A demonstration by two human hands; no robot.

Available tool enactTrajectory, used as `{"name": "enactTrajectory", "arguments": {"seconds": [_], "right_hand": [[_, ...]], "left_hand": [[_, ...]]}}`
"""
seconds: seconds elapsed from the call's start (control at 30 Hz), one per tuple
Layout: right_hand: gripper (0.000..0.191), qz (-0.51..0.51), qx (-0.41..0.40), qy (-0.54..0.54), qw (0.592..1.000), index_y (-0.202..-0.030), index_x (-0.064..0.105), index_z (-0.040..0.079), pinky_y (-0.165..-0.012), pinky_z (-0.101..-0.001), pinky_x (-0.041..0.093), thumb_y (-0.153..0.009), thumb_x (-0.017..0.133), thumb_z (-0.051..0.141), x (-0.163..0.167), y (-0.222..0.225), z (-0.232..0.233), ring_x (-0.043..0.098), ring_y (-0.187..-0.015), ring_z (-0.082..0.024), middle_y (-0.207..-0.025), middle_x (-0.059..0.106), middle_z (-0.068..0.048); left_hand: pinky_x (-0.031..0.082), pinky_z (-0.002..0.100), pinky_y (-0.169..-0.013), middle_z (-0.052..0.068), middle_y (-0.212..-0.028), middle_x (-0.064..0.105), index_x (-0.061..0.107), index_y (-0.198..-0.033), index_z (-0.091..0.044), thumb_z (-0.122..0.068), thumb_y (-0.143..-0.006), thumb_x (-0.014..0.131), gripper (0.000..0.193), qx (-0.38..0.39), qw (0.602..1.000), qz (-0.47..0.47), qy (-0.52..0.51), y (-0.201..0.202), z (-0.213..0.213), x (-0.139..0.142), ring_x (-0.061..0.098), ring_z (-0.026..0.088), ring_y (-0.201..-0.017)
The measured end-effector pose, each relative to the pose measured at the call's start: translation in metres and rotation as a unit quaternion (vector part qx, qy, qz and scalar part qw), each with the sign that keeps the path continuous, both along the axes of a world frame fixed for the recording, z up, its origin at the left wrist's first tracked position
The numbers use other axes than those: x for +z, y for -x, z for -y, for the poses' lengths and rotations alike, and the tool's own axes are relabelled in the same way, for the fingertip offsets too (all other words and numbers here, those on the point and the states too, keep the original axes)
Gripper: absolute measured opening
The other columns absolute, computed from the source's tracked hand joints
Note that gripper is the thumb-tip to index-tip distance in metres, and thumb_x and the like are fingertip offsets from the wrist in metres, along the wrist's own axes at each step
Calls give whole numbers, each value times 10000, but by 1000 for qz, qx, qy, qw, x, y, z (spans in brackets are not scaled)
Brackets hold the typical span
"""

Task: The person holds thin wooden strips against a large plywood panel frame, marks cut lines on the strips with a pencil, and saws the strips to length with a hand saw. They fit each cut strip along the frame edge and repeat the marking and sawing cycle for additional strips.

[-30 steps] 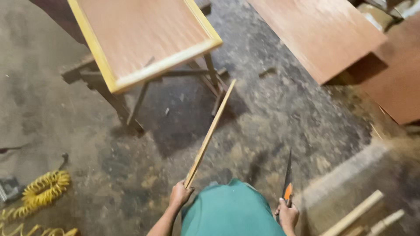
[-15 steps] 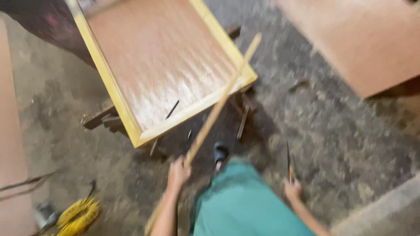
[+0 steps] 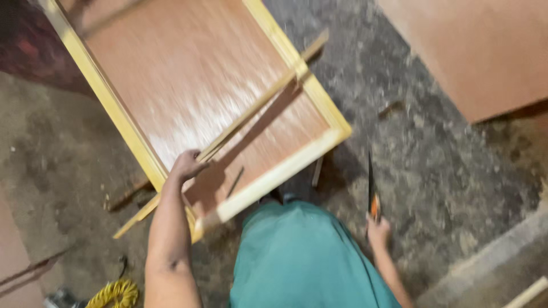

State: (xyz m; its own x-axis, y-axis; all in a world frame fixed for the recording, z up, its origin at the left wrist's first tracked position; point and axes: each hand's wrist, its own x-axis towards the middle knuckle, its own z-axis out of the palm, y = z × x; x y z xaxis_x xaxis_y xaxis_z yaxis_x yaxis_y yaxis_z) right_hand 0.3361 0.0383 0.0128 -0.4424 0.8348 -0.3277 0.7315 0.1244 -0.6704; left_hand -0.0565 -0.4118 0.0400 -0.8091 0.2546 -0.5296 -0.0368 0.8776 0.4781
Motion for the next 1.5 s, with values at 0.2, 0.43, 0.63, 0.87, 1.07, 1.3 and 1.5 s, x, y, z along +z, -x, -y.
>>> {"name": "enactTrajectory", "arguments": {"seconds": [0.2,0.43,0.63,0.87,1.07,1.3,1.5], "right_hand": [[376,105,-126,53,985,-782,724,-22,-576,-397,496,-862,814,334,-19,5,57,635,-584,-194,-678,696,-115],[506,147,-129,15,981,-827,698,-88,-643,-445,516,-863,833,398,-11,14,93,669,-674,-256,-733,715,-187],[452,118,-56,-200,971,-888,675,-30,-656,-472,499,-967,736,411,10,47,83,650,-691,-334,-757,677,-182],[327,-114,219,-251,936,-1113,668,34,-674,-467,518,-1011,650,345,0,129,14,656,-755,-390,-843,658,-191],[417,-138,473,-348,798,-1085,716,42,-727,-470,568,-877,805,392,-2,293,-22,706,-835,-393,-952,727,-184],[282,-135,622,-377,673,-922,679,94,-804,-463,504,-788,860,264,0,421,-21,640,-887,-350,-939,675,-139],[292,-226,650,-334,644,-1200,659,3,-1124,-500,418,-963,742,151,-34,394,1,537,-1248,-405,-1280,631,-194]], "left_hand": [[565,439,-772,148,-945,784,750,-1193,-97,-477,-838,810,524,66,990,127,-17,92,30,-6,722,274,-840],[518,501,-916,222,-1155,712,735,-1204,-70,-430,-864,766,496,-23,970,-222,96,161,32,-30,663,394,-1068],[479,497,-1033,210,-1313,624,656,-1297,-37,-410,-982,724,493,32,924,-381,-17,140,-11,-67,588,409,-1215],[525,528,-877,200,-1130,650,652,-1129,-90,-449,-1019,649,375,32,986,-160,-19,53,-21,-79,635,435,-1044],[522,542,-755,204,-1139,631,610,-1209,-79,-471,-876,714,524,33,992,-125,8,-33,-41,-57,637,451,-951],[545,512,-794,154,-1120,680,641,-1235,-147,-446,-915,702,442,47,993,-108,-20,-125,-56,-55,669,408,-1000],[545,527,-807,161,-1058,739,735,-1080,-149,-519,-902,645,421,40,998,-44,-1,-143,-83,-64,700,389,-966]]}}
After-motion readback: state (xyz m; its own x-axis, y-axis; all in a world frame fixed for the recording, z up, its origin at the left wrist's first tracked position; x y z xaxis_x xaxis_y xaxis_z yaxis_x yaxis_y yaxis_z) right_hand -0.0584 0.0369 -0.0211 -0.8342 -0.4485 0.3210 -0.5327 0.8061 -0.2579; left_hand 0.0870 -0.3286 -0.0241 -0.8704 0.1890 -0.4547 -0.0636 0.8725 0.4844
